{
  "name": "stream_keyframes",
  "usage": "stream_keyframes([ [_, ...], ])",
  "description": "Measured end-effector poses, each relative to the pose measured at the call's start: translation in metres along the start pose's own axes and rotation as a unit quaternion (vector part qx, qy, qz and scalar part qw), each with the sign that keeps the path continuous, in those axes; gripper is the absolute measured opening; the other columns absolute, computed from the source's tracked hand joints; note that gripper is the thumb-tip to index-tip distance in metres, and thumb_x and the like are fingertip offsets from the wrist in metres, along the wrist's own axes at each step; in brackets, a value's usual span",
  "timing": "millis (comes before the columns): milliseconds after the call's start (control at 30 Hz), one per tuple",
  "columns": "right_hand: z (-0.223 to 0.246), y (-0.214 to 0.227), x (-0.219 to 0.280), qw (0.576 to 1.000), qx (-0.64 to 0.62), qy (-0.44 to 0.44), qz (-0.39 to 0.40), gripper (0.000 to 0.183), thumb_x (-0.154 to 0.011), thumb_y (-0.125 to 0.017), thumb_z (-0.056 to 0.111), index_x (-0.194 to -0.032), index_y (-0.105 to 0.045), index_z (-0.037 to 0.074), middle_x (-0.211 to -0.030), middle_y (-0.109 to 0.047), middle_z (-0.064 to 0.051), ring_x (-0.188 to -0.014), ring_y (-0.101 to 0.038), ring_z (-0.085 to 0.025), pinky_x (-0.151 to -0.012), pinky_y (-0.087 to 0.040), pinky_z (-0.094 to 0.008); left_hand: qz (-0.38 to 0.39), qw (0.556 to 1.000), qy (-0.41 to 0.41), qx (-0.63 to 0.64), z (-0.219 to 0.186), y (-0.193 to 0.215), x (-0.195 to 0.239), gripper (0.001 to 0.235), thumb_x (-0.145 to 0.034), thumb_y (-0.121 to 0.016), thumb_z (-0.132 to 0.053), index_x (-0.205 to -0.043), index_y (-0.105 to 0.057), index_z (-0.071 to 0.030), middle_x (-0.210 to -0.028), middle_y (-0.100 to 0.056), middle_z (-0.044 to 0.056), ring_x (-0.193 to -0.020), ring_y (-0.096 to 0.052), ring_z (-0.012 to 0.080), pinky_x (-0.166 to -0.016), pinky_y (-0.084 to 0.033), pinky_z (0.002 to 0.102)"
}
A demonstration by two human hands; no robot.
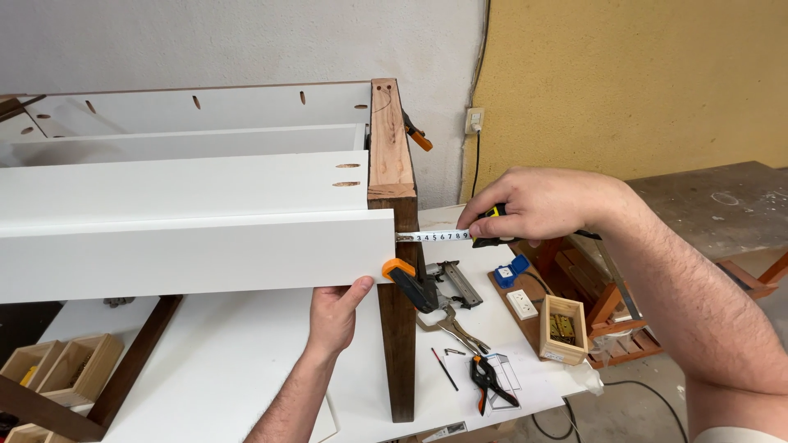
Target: Assembling a furniture piece by measuring, aligning, and clamping wooden and laminate boards.
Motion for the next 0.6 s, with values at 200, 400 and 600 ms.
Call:
stream_keyframes([
  [200,-0.005,-0.002,0.002,1.000,-0.009,-0.011,0.000,0.029,-0.088,-0.067,0.024,-0.109,-0.086,0.022,-0.075,-0.079,-0.017,-0.047,-0.067,-0.023,-0.049,-0.054,-0.033,0.004,1.000,-0.003,-0.005,-0.001,-0.002,-0.001,0.038,-0.090,-0.072,-0.001,-0.128,-0.068,-0.004,-0.118,-0.075,0.010,-0.111,-0.063,0.0166,-0.103,-0.054,0.043],
  [400,-0.008,-0.002,0.002,1.000,-0.020,-0.019,0.001,0.029,-0.088,-0.066,0.023,-0.110,-0.086,0.021,-0.072,-0.078,-0.019,-0.043,-0.065,-0.023,-0.046,-0.053,-0.032,0.003,1.000,0.003,-0.018,0.006,0.003,-0.002,0.037,-0.090,-0.074,-0.003,-0.127,-0.069,-0.004,-0.117,-0.076,0.010,-0.110,-0.064,0.0158,-0.102,-0.055,0.042],
  [600,0.006,-0.006,0.039,0.990,0.002,0.125,-0.062,0.027,-0.088,-0.069,0.023,-0.109,-0.082,0.014,-0.087,-0.080,-0.022,-0.073,-0.079,-0.042,-0.068,-0.061,-0.049,0.001,1.000,0.008,-0.018,-0.007,-0.001,0.001,0.041,-0.090,-0.074,-0.002,-0.130,-0.068,-0.003,-0.123,-0.075,0.012,-0.115,-0.062,0.0167,-0.103,-0.053,0.042],
])
Point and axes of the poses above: each hand's wrist, its own x-axis away from the middle knuckle, its own y-axis out of the back of the hand, z = x × y, the point moved 10 cm from there along -x, towards the middle knuckle
